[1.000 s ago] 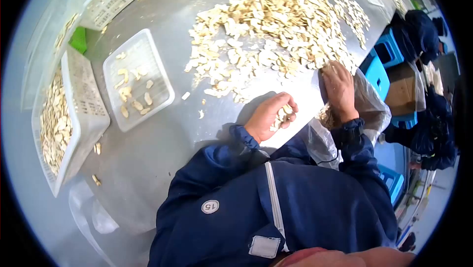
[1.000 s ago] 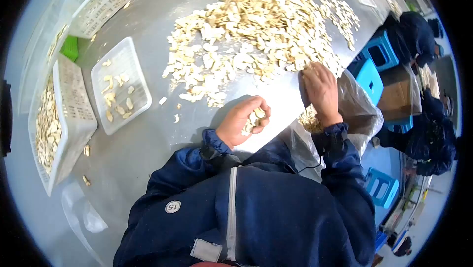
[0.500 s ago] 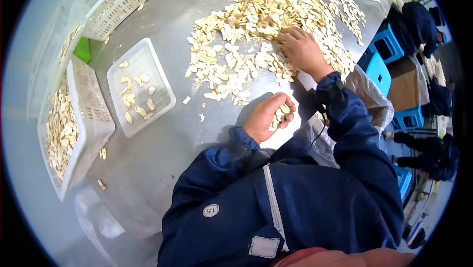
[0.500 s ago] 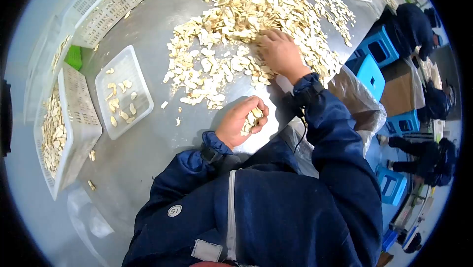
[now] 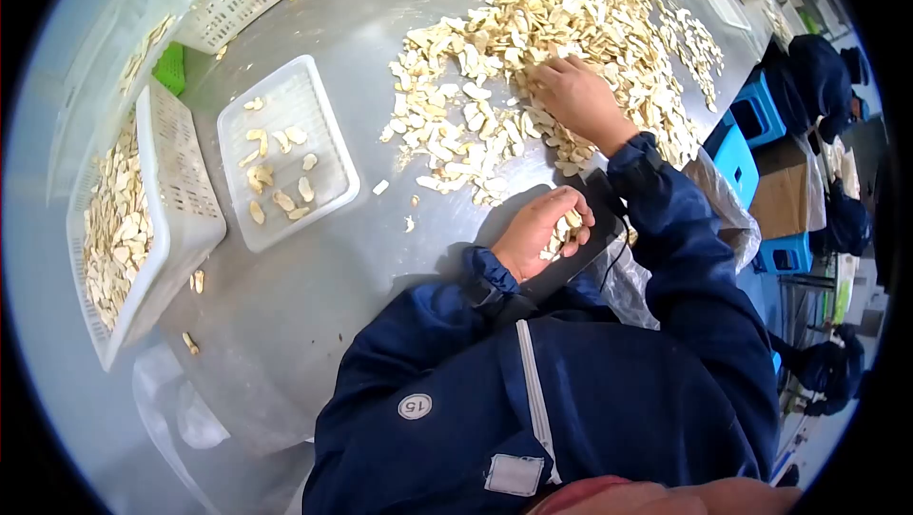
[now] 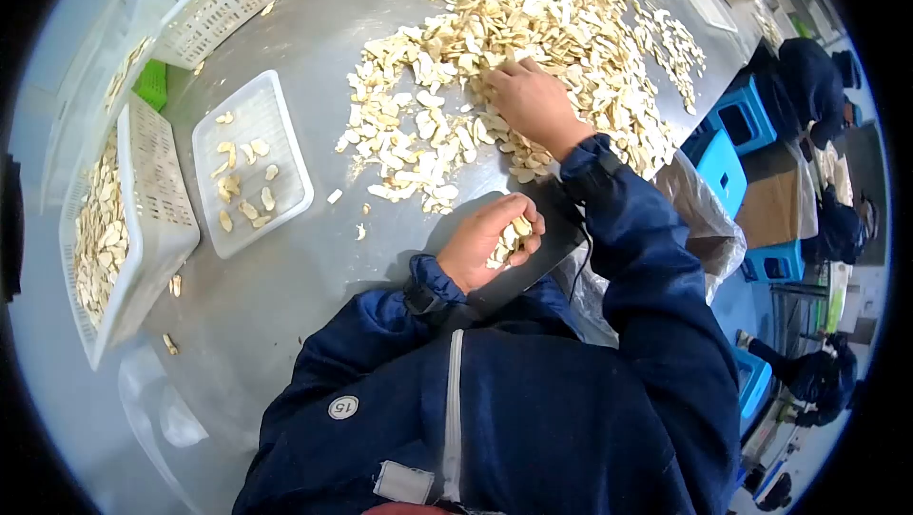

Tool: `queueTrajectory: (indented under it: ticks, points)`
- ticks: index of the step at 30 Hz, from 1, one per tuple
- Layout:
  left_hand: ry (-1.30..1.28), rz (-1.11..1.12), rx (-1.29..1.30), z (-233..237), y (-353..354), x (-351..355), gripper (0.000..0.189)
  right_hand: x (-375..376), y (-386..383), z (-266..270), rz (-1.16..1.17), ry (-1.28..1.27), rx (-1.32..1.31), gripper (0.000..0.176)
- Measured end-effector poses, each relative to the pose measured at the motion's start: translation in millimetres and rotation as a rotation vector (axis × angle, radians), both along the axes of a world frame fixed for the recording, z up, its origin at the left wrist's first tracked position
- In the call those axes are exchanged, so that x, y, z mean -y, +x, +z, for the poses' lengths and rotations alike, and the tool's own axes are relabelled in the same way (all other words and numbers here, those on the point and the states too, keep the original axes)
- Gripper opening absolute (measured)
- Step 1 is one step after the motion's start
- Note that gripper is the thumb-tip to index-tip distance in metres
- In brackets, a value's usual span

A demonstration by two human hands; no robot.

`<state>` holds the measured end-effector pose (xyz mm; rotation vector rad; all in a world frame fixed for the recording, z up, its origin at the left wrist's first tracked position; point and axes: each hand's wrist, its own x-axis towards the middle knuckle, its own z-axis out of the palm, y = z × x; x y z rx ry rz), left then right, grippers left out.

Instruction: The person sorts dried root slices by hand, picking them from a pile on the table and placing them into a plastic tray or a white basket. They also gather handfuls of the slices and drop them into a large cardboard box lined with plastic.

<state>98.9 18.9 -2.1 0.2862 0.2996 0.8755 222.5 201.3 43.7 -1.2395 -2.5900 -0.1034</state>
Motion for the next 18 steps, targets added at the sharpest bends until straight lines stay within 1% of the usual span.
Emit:
queueTrajectory:
  ticks: [3, 4, 7, 8, 11, 13, 16, 18]
  points:
    - [0.018, 0.002, 0.012, -4, 2, 0, 0.023, 6, 19, 14, -0.013, -0.117, 0.069, 0.023]
    - [0.022, 0.007, 0.01, -3, 3, 0, 0.023, 3, 25, 18, -0.031, -0.141, 0.028, 0.024]
    - [0.023, 0.007, 0.0, -4, 4, 0, 0.024, -4, 24, 34, -0.196, -0.325, -0.058, 0.025]
    - [0.024, 0.01, -0.007, -4, 4, -1, 0.024, -4, 19, 41, -0.262, -0.303, 0.027, 0.028]
    - [0.058, -0.007, -0.054, -2, 3, -3, 0.025, -20, -9, 33, -0.016, 0.116, -0.027, 0.028]
    - [0.046, -0.002, -0.09, -2, 3, -3, 0.025, -34, -42, 27, 0.102, 0.116, -0.121, 0.029]
    - [0.034, -0.006, -0.141, -3, 3, -3, 0.025, -55, -78, 11, 0.222, 0.336, -0.097, 0.03]
    - [0.014, -0.013, -0.149, 0, 2, -4, 0.025, -57, -81, 10, 0.154, 0.15, 0.01, 0.032]
